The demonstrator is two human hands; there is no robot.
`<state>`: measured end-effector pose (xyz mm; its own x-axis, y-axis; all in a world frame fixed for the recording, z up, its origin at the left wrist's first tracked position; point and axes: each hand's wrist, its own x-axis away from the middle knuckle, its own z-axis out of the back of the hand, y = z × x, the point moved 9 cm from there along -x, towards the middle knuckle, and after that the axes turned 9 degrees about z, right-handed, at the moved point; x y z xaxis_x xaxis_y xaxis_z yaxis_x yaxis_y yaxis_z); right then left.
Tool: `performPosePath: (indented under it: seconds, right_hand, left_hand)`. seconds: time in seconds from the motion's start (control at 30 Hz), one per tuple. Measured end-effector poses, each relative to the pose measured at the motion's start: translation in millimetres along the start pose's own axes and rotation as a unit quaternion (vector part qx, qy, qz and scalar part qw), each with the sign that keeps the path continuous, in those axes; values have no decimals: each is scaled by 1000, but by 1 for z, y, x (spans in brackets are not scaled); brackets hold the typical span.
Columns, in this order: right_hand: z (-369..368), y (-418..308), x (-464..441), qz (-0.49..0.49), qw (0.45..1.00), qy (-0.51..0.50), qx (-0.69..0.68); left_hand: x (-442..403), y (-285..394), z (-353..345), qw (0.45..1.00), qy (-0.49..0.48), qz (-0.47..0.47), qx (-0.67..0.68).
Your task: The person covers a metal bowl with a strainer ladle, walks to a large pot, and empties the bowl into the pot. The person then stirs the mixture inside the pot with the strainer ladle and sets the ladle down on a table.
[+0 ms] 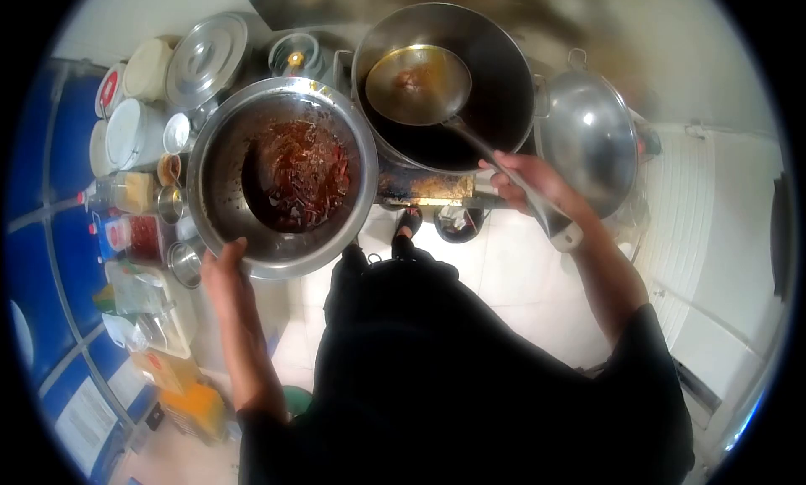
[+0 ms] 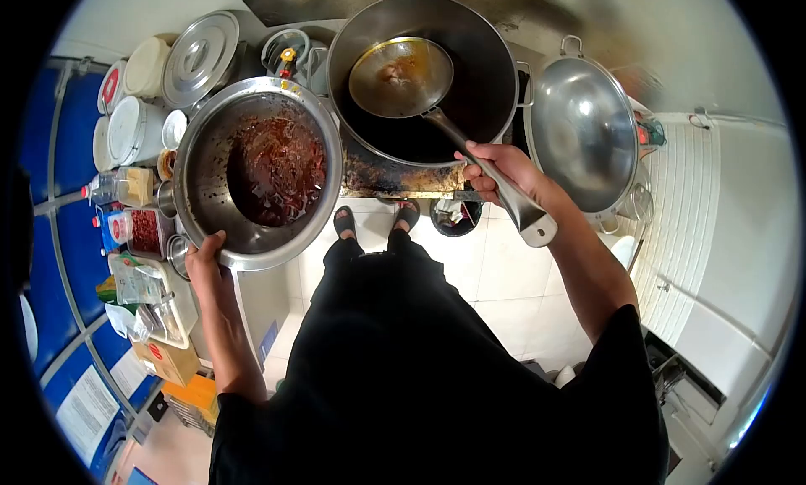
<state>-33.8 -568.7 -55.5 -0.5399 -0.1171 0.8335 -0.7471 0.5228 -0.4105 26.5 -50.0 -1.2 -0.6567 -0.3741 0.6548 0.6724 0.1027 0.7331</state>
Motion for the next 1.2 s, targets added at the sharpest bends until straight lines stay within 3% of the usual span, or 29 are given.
performPosePath:
  seconds: [0.43, 0.7, 0.97, 1.03, 1.1, 1.2]
  right_hand:
    - [-27, 36, 64, 102, 990, -92, -33]
    - [-41, 43, 134, 200, 980, -7, 16]
    - [-132, 62, 236, 283, 943, 101, 144]
    - [-150, 70, 243, 286, 904, 134, 287]
    - [-165, 92, 238, 299, 878, 153, 341]
    - [-195, 107, 227, 329, 765, 172, 526]
  left_hand:
    - [-27, 31, -16, 995, -95, -21, 29]
    - [-37, 51, -17, 995, -90, -40, -34]
    - [-27, 59, -16, 989, -128, -71, -38]
    - [-27, 58, -15, 987, -144, -66, -16]
    - [-35, 53, -12, 987, -141, -76, -18]
    - [-51, 42, -12, 984, -164, -67, 8]
